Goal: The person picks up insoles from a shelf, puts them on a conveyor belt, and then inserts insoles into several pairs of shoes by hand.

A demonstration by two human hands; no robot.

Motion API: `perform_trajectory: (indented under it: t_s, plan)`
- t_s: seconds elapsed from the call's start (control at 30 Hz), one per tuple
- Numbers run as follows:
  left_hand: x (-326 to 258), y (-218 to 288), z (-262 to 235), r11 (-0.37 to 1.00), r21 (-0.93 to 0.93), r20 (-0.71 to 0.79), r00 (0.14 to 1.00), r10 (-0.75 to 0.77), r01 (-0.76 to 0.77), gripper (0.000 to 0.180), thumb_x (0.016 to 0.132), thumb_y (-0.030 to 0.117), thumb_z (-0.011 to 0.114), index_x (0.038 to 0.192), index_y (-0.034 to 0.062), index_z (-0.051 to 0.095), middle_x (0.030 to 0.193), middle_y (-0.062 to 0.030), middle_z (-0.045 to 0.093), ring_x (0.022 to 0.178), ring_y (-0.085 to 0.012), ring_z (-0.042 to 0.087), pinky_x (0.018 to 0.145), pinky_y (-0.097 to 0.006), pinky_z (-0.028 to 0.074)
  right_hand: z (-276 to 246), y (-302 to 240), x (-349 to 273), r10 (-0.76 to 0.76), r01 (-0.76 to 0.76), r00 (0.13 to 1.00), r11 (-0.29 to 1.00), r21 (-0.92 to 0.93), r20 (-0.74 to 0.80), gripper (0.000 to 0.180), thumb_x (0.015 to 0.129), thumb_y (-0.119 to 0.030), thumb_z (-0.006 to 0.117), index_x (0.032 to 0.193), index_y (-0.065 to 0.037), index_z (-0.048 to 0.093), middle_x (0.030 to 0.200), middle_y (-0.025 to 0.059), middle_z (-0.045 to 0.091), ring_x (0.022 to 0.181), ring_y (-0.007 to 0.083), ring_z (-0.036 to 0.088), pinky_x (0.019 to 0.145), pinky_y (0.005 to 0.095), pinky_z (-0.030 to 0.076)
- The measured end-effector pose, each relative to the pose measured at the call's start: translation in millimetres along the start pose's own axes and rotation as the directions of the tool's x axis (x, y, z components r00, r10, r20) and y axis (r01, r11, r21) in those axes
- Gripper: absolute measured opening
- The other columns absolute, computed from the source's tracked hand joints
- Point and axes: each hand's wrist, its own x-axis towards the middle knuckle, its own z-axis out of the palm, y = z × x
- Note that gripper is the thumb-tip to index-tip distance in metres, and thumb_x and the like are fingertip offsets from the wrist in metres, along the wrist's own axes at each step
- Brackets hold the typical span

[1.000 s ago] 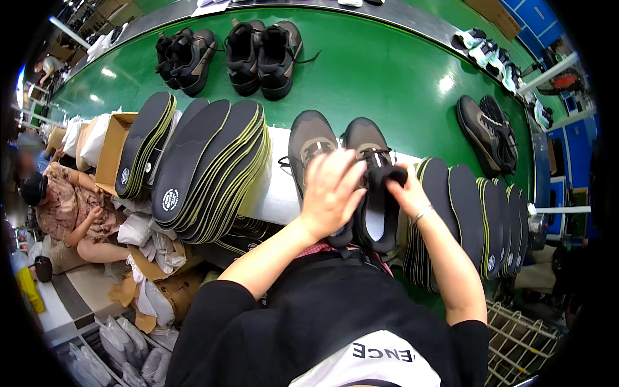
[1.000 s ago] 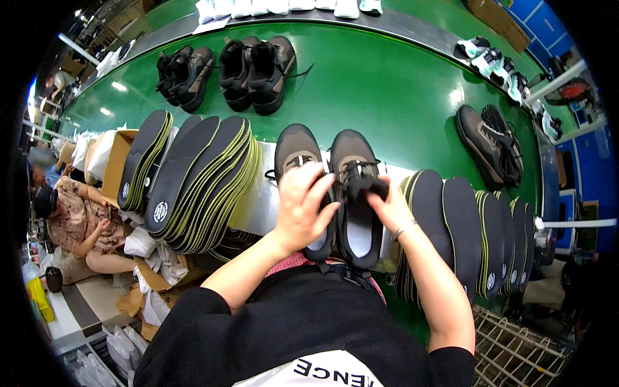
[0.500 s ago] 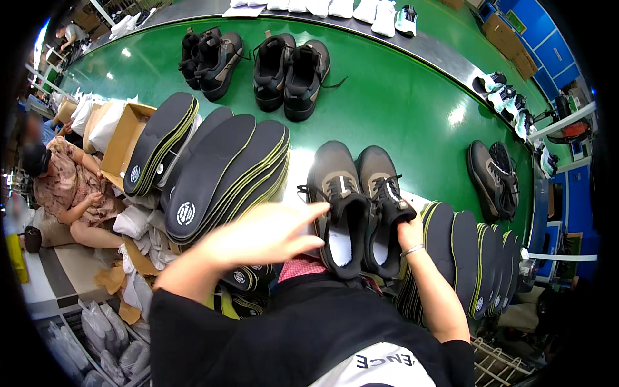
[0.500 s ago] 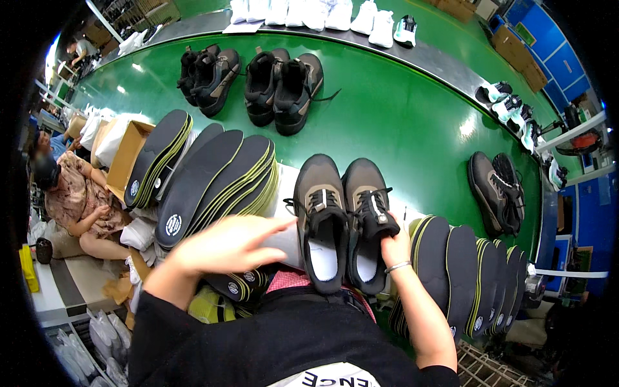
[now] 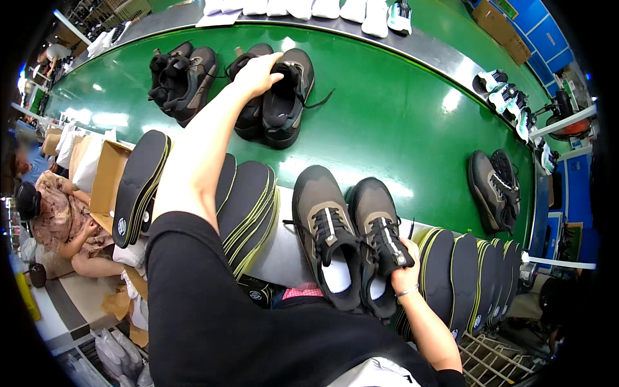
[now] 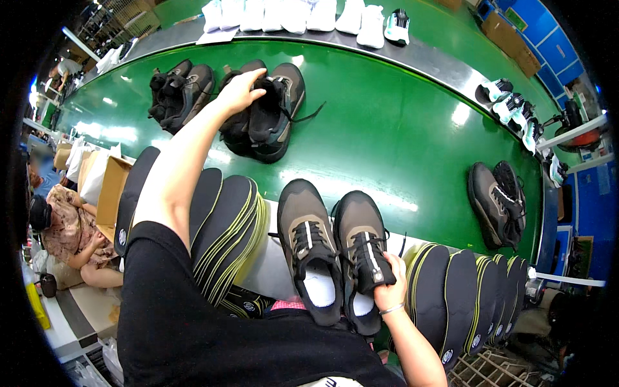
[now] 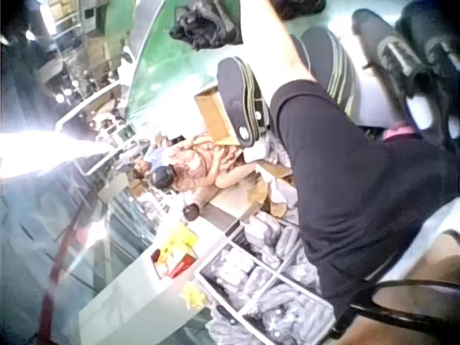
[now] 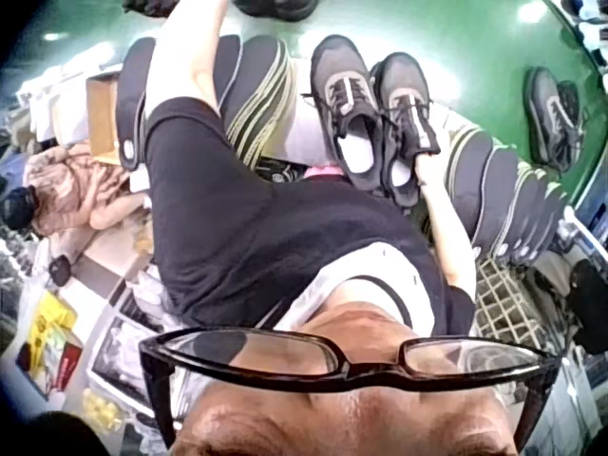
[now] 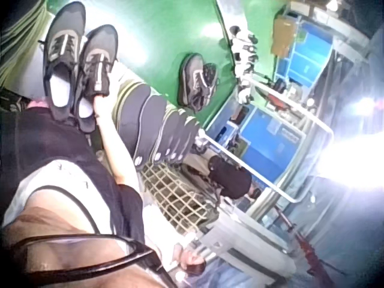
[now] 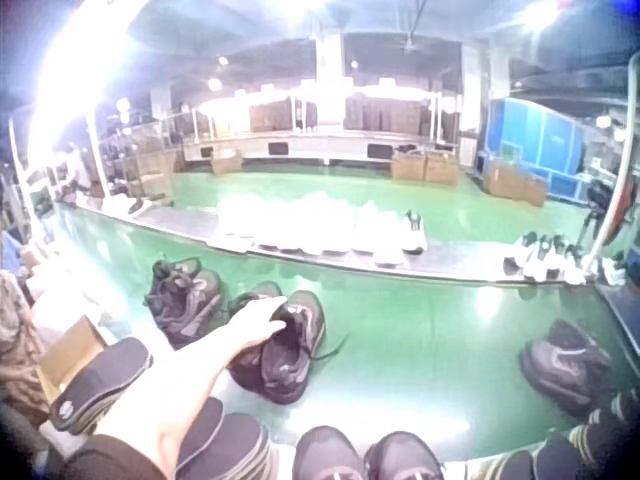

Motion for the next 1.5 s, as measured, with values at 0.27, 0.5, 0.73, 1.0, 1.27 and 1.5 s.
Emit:
perform_trajectory:
  t_s: [0.27,0.5,0.73,1.0,1.27,1.5]
  plan:
    - [56,-46,38,0.976,-0.157,0.205,0.971,-0.119,0.153,0.027,0.077,0.019,0.053,0.096,0.0010,0.057,0.086,-0.0118,0.062,0.081,-0.0209,0.057,0.075,-0.031,0.043,-3,-2,2,-0.031,0.038,0.998,0.990,-0.133,0.052,0.041,0.066,-0.011,0.063,0.104,-0.002,0.049,0.100,0.0158,0.052,0.092,0.0310,0.052,0.083,0.0354,0.041]
    - [77,-28,13,0.816,-0.262,0.486,0.801,-0.349,0.515,0.022,0.072,0.020,0.055,0.084,0.0016,0.060,0.068,-0.0037,0.055,0.055,-0.0132,0.047,0.050,-0.027,0.037,-1,-3,2,-0.009,0.024,0.997,0.978,-0.209,0.077,0.040,0.068,-0.012,0.061,0.105,-0.002,0.048,0.105,0.0171,0.048,0.094,0.0321,0.052,0.083,0.0353,0.041]
    - [75,-31,10,0.890,-0.244,0.516,0.829,-0.217,0.385,0.044,0.073,0.020,0.057,0.116,0.0130,0.050,0.098,-0.0047,0.058,0.086,-0.0145,0.053,0.073,-0.027,0.042,-1,-3,2,-0.011,0.035,0.995,0.968,-0.250,0.098,0.043,0.068,-0.013,0.062,0.106,-0.002,0.046,0.104,0.0172,0.049,0.095,0.0327,0.050,0.083,0.0364,0.041]
    - [63,-34,18,0.977,-0.165,0.352,0.933,-0.073,0.139,0.033,0.075,0.032,0.062,0.092,0.0040,0.062,0.078,-0.0102,0.063,0.075,-0.0190,0.060,0.070,-0.032,0.045,-3,0,2,0.016,0.018,0.992,0.962,-0.271,0.124,0.045,0.067,-0.013,0.063,0.107,-0.003,0.045,0.104,0.0161,0.049,0.095,0.0320,0.050,0.085,0.0360,0.040]
    - [78,-39,28,0.931,-0.167,0.320,0.911,-0.260,0.325,0.038,0.075,0.035,0.061,0.096,0.0041,0.061,0.080,-0.0082,0.063,0.068,-0.0177,0.057,0.063,-0.032,0.045,-2,7,0,-0.036,0.079,0.989,0.945,-0.318,0.140,0.047,0.067,-0.013,0.063,0.109,-0.004,0.044,0.105,0.0167,0.048,0.095,0.0324,0.050,0.084,0.0369,0.040]
    - [77,-41,20,0.891,-0.172,0.400,0.857,-0.327,0.420,0.038,0.075,0.037,0.061,0.099,0.0073,0.061,0.079,-0.0062,0.062,0.071,-0.0179,0.056,0.063,-0.034,0.045,1,-1,-1,-0.022,0.050,0.994,0.963,-0.266,0.108,0.044,0.066,-0.013,0.062,0.106,-0.003,0.046,0.104,0.0170,0.049,0.095,0.0324,0.050,0.083,0.0361,0.041]
